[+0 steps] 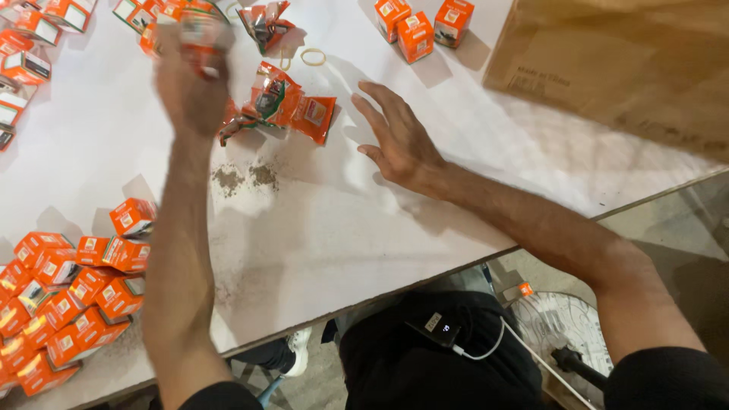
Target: The person picks plastic-wrapped bulb items from a pile on the table and inserts each into a small orange retail box, folding the box flaps closed and setting the packed box aside. They repeat this packing cycle continuously while other workers pack boxes nearby.
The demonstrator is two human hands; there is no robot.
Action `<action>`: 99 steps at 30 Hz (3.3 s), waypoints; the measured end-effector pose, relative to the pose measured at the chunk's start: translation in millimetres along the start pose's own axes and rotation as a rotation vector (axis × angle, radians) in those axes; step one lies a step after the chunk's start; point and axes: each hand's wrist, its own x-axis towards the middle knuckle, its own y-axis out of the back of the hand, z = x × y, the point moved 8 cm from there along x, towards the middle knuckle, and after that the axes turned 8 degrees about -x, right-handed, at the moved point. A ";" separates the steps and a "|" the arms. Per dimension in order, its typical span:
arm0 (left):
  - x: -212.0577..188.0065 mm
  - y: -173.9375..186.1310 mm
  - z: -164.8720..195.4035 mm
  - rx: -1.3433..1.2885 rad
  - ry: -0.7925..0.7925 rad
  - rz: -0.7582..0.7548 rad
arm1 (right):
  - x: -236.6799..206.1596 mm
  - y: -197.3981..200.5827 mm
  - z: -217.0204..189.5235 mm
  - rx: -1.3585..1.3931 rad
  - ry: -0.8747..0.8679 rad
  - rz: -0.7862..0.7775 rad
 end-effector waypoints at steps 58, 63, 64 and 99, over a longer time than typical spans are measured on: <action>-150.9 -97.0 99.0 -0.027 -0.451 -0.050 | -12.1 -47.4 20.2 0.532 -0.269 -0.216; -140.7 -100.6 98.2 -0.050 -0.312 0.028 | -11.7 -48.5 20.5 0.512 -0.312 -0.272; -134.7 -106.1 91.8 -0.064 -0.196 -0.012 | -12.4 -49.9 20.1 0.508 -0.332 -0.297; -116.8 -119.4 29.7 -1.129 0.562 -0.240 | -9.9 -32.0 -6.4 0.083 -0.083 -0.069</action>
